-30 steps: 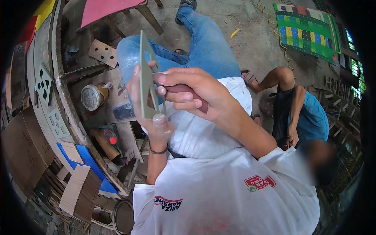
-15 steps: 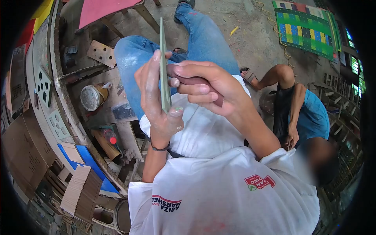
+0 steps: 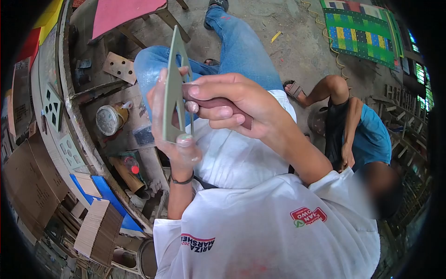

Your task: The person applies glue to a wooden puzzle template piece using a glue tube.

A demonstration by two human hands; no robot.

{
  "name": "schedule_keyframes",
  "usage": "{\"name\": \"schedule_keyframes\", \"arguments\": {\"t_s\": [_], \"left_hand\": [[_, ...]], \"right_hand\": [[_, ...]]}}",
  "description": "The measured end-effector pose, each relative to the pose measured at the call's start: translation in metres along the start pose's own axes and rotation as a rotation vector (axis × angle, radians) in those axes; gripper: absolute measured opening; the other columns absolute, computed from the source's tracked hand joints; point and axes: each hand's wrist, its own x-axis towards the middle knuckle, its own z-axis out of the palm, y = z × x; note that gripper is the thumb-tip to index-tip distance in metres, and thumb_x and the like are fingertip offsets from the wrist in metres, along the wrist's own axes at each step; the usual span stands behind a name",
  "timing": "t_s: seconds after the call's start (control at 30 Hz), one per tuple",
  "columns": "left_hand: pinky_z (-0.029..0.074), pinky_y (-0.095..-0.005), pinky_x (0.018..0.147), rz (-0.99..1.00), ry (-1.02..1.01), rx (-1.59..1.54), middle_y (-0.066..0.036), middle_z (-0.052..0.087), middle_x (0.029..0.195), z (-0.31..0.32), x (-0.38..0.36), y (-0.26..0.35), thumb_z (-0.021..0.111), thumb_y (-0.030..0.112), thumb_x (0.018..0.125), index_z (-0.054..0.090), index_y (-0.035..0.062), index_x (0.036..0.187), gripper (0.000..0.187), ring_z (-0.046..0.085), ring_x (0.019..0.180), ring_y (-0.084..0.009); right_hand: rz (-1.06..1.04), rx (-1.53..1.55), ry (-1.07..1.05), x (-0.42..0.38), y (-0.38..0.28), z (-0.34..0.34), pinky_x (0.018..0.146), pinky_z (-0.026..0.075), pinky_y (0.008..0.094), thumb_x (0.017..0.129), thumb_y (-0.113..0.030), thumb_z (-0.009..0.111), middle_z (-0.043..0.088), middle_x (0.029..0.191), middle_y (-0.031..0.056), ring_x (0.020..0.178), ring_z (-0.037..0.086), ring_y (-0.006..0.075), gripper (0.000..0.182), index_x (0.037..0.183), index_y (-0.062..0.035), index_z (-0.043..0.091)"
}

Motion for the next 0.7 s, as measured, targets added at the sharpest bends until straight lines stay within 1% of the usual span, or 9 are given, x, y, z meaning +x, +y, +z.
{"name": "schedule_keyframes", "arguments": {"t_s": [0.1, 0.17, 0.37, 0.4, 0.5, 0.57, 0.63, 0.67, 0.7], "left_hand": [[0.045, -0.0444, 0.091, -0.122, 0.023, 0.007, -0.024, 0.051, 0.124, -0.005, 0.001, 0.008, 0.04, 0.07, 0.088, 0.037, -0.0069, 0.141, 0.093, 0.055, 0.11, -0.0309], [0.045, -0.0433, 0.092, -0.092, -0.007, 0.019, -0.024, 0.052, 0.124, -0.006, 0.002, 0.005, 0.038, 0.07, 0.088, 0.037, -0.0073, 0.141, 0.094, 0.055, 0.112, -0.0298], [0.046, -0.0377, 0.087, -0.207, -0.013, -0.08, -0.022, 0.056, 0.121, -0.007, 0.006, 0.014, 0.039, 0.072, 0.088, 0.036, -0.0065, 0.141, 0.096, 0.06, 0.1, -0.0232], [0.045, -0.0383, 0.092, -0.22, -0.027, -0.128, -0.021, 0.055, 0.123, -0.011, 0.006, 0.012, 0.04, 0.07, 0.089, 0.034, -0.0059, 0.143, 0.093, 0.056, 0.111, -0.0249], [0.044, -0.0389, 0.096, -0.257, 0.035, -0.223, -0.02, 0.054, 0.126, -0.016, 0.01, 0.005, 0.039, 0.068, 0.09, 0.031, -0.0052, 0.144, 0.091, 0.052, 0.119, -0.0264], [0.044, -0.0392, 0.097, -0.262, -0.005, -0.212, -0.02, 0.053, 0.128, -0.017, 0.009, 0.008, 0.038, 0.066, 0.091, 0.031, -0.0052, 0.144, 0.089, 0.052, 0.119, -0.0269], [0.044, -0.0399, 0.098, -0.366, 0.033, -0.255, -0.021, 0.053, 0.129, -0.021, 0.014, 0.012, 0.035, 0.065, 0.093, 0.03, -0.0052, 0.144, 0.087, 0.051, 0.121, -0.0274], [0.043, -0.0402, 0.1, -0.363, 0.029, -0.25, -0.022, 0.053, 0.129, -0.026, 0.015, 0.011, 0.033, 0.063, 0.094, 0.03, -0.005, 0.143, 0.084, 0.051, 0.123, -0.0279], [0.043, -0.0402, 0.1, -0.359, 0.034, -0.249, -0.022, 0.053, 0.129, -0.027, 0.016, 0.011, 0.033, 0.063, 0.094, 0.03, -0.005, 0.143, 0.084, 0.051, 0.123, -0.0279]], "right_hand": [[0.019, -0.076, 0.04, -0.001, -0.001, 0.003, 0.036, 0.029, 0.0187, 0.088, -0.003, 0.062, 0.06, 0.083, 0.0118, 0.05, 0.043, 0.0045, 0.012, 0.092, 0.0072, 0.059], [-0.013, -0.15, 0.054, 0.001, 0.001, 0.003, 0.036, 0.029, 0.0187, 0.088, -0.004, 0.062, 0.059, 0.08, 0.0107, 0.05, 0.043, 0.0043, 0.013, 0.093, 0.0082, 0.06], [-0.032, -0.324, 0.09, 0.007, 0.004, 0.008, 0.037, 0.029, 0.0191, 0.088, -0.005, 0.063, 0.058, 0.077, 0.0082, 0.051, 0.044, 0.0046, 0.016, 0.095, 0.0099, 0.063], [-0.028, -0.328, 0.087, 0.007, 0.005, 0.009, 0.037, 0.029, 0.0191, 0.088, -0.005, 0.063, 0.058, 0.077, 0.0082, 0.051, 0.044, 0.0046, 0.016, 0.095, 0.0099, 0.063], [-0.029, -0.457, 0.121, 0.008, 0.006, 0.011, 0.038, 0.03, 0.0197, 0.086, -0.005, 0.064, 0.057, 0.073, 0.0062, 0.052, 0.045, 0.0058, 0.02, 0.099, 0.0104, 0.065], [-0.09, -0.653, 0.141, 0.014, 0.007, 0.01, 0.039, 0.034, 0.0224, 0.083, -0.005, 0.066, 0.056, 0.067, 0.003, 0.054, 0.047, 0.0064, 0.025, 0.104, 0.0079, 0.067], [-0.084, -0.812, 0.145, 0.011, 0.006, 0.012, 0.041, 0.034, 0.0236, 0.083, -0.004, 0.066, 0.057, 0.067, 0.004, 0.053, 0.046, 0.0065, 0.027, 0.108, 0.0048, 0.067], [-0.084, -0.968, 0.151, 0.01, 0.006, 0.013, 0.043, 0.034, 0.0247, 0.084, -0.003, 0.066, 0.059, 0.067, 0.005, 0.052, 0.046, 0.0066, 0.029, 0.113, 0.0017, 0.067], [-0.083, -0.972, 0.146, 0.014, 0.009, 0.008, 0.043, 0.034, 0.0247, 0.084, -0.003, 0.066, 0.059, 0.067, 0.005, 0.052, 0.046, 0.0066, 0.029, 0.113, 0.0017, 0.067]]}}
